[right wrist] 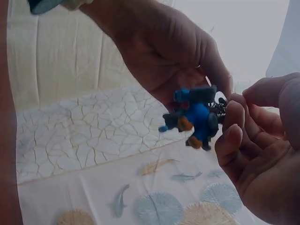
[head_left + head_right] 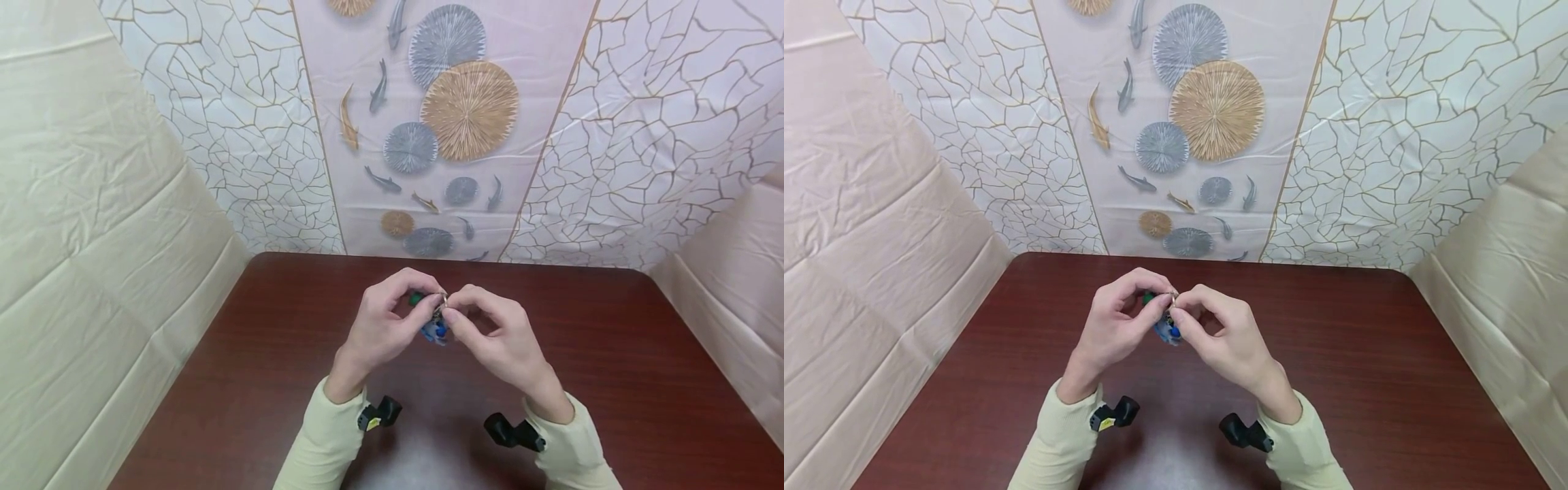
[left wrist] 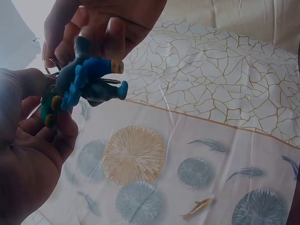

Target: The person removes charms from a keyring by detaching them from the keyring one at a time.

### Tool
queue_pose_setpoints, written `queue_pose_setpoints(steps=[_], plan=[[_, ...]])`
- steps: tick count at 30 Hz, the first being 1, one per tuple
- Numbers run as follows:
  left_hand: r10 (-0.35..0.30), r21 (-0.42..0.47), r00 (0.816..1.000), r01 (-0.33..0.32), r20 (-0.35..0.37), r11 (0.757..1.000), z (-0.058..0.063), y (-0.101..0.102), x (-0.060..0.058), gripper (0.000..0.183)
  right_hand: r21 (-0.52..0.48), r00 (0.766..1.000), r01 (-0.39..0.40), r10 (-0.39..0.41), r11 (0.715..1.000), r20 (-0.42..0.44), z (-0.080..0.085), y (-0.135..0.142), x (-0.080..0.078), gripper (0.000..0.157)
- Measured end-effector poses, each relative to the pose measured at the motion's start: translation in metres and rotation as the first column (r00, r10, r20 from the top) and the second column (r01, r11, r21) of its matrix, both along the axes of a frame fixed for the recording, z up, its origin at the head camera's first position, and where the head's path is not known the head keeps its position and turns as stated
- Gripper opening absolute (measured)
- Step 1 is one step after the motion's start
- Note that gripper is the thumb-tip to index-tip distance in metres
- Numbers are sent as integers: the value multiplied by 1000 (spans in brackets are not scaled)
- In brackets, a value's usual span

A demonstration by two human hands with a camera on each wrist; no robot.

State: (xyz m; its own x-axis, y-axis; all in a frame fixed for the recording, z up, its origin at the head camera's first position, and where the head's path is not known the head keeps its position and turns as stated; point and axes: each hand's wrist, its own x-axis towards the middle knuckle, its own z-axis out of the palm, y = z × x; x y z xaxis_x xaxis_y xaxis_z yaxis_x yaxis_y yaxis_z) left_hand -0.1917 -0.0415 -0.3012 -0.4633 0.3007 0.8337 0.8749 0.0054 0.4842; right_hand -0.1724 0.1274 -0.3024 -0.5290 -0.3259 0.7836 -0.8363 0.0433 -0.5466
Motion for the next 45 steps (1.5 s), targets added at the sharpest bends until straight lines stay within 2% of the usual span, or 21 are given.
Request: queue_pose_setpoints(steps=[4, 8, 15, 20, 25, 30, 34, 40, 43, 45], plan=[[18, -6, 999, -18, -34, 1000, -1, 0, -2, 13, -19, 999, -39, 39, 999, 19, -1, 0, 0, 18], [53, -27, 997, -54, -63, 998, -9, -2, -9, 11, -19, 998, -62, 62, 998, 16, -1, 0, -1, 18], [85, -85, 993, -93, -87, 992, -21, -6, -20, 7, 29, 997, -34, 36, 999, -74, 1, -2, -1, 19], [107, -126, 987, -122, -122, 984, -21, -6, -19, 5, 40, 993, 16, -11, 999, -122, -2, -2, -3, 19], [113, -105, 984, -128, -136, 986, -20, -4, -15, 6, 40, 973, 66, -55, 997, -222, -10, 1, -11, 16], [121, -94, 969, -144, -215, 985, -16, -2, -11, 9, 16, 957, 54, -47, 998, -286, -12, 2, -14, 12], [136, -102, 944, -174, -301, 979, -12, 0, -7, 12, 13, 964, 48, -43, 999, -264, -8, 2, -8, 12], [139, -121, 918, -197, -372, 973, -9, 1, -3, 10, 3, 990, 31, -30, 1000, -136, -5, 2, 1, 19], [127, -123, 919, -185, -373, 975, -9, 2, -2, 10, -23, 987, 29, -32, 999, -157, -6, 0, 0, 19], [113, -123, 931, -165, -348, 979, -9, 3, -1, 10, -47, 980, 8, -17, 999, -196, -7, 0, -1, 18]])
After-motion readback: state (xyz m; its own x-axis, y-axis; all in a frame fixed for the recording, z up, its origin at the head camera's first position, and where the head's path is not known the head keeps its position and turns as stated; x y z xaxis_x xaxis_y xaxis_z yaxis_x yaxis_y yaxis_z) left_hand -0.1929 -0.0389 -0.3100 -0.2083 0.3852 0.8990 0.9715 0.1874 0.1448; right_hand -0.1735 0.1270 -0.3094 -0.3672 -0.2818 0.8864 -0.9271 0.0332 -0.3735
